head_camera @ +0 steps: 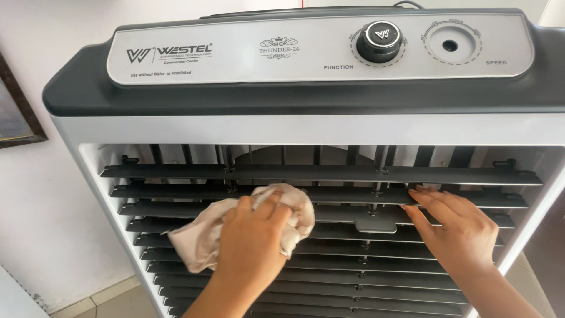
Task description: The person wipes the horizontal slats of a Westel Thunder-24 commercial cooler with a cloth. They systematically clean the slats from top to bottom, using both hands to hold the cloth and maneuver it between the bars.
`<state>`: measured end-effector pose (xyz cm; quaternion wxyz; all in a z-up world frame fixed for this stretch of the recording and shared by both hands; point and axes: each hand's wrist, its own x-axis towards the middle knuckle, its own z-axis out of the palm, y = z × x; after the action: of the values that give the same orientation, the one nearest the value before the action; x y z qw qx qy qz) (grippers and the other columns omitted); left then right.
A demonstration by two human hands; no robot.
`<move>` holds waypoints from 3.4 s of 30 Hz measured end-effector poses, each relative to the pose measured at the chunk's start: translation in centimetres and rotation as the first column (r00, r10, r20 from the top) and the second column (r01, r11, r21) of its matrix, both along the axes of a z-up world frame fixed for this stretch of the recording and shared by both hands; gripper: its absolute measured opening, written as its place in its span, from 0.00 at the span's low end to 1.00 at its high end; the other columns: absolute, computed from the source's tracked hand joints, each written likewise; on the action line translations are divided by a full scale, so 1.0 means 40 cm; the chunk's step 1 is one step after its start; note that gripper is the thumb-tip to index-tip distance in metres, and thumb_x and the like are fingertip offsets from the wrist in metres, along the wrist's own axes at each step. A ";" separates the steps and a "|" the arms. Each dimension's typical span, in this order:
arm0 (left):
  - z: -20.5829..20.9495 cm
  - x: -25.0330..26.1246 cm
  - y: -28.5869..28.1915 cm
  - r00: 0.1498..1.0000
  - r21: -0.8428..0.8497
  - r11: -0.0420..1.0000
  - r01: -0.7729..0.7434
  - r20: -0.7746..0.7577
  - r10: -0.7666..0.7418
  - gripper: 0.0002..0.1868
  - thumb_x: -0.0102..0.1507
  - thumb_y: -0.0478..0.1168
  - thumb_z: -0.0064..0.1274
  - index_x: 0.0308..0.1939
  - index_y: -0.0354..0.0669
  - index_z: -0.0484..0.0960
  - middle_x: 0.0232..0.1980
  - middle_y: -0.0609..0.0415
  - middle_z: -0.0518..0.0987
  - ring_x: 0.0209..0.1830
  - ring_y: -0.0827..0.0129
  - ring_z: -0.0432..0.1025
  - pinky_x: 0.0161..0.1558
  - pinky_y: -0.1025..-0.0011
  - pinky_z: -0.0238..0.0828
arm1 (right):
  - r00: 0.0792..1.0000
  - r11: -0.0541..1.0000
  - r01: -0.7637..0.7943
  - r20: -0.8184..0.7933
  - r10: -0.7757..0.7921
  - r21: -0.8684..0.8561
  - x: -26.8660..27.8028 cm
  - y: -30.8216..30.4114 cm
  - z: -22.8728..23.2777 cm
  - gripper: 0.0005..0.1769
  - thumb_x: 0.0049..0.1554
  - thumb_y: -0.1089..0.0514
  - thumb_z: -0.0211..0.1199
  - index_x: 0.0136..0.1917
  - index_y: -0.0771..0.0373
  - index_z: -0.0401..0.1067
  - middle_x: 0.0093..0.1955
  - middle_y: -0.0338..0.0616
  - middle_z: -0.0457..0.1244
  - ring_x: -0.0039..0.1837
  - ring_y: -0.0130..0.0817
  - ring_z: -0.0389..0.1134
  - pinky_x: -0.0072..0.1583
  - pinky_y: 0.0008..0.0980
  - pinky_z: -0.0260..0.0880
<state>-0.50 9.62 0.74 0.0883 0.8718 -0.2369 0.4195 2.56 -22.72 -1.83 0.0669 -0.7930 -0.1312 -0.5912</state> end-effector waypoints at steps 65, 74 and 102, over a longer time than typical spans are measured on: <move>0.019 0.051 -0.623 0.897 0.143 0.888 0.438 -0.002 -0.442 0.29 0.47 0.45 0.65 0.53 0.50 0.86 0.56 0.49 0.83 0.56 0.54 0.74 0.53 0.55 0.72 | 0.983 0.977 -0.171 -0.043 0.177 0.125 0.000 -0.308 -0.102 0.40 0.69 0.41 0.36 0.85 0.65 0.35 0.88 0.63 0.33 0.88 0.63 0.34 0.83 0.58 0.37; 0.046 0.037 -0.328 0.956 0.263 0.920 0.291 -0.066 -0.284 0.35 0.47 0.43 0.68 0.61 0.57 0.81 0.65 0.56 0.78 0.57 0.52 0.70 0.56 0.53 0.70 | 0.915 0.902 -0.404 -0.083 0.395 -0.151 0.000 -0.097 -0.081 0.35 0.57 0.54 0.60 0.74 0.68 0.58 0.79 0.63 0.50 0.82 0.62 0.49 0.79 0.62 0.46; 0.038 0.005 0.006 0.971 0.163 0.986 0.031 -0.237 0.008 0.41 0.47 0.43 0.73 0.64 0.46 0.77 0.63 0.53 0.78 0.61 0.51 0.68 0.55 0.55 0.68 | 0.928 0.896 -0.373 -0.078 0.365 -0.239 0.009 0.319 0.034 0.21 0.51 0.66 0.64 0.59 0.62 0.76 0.58 0.44 0.69 0.62 0.43 0.69 0.64 0.43 0.70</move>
<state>-0.32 9.85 2.25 0.0457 0.9186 -0.2638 0.2908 2.91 -9.94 -0.47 0.0796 -0.7647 -0.3514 -0.5342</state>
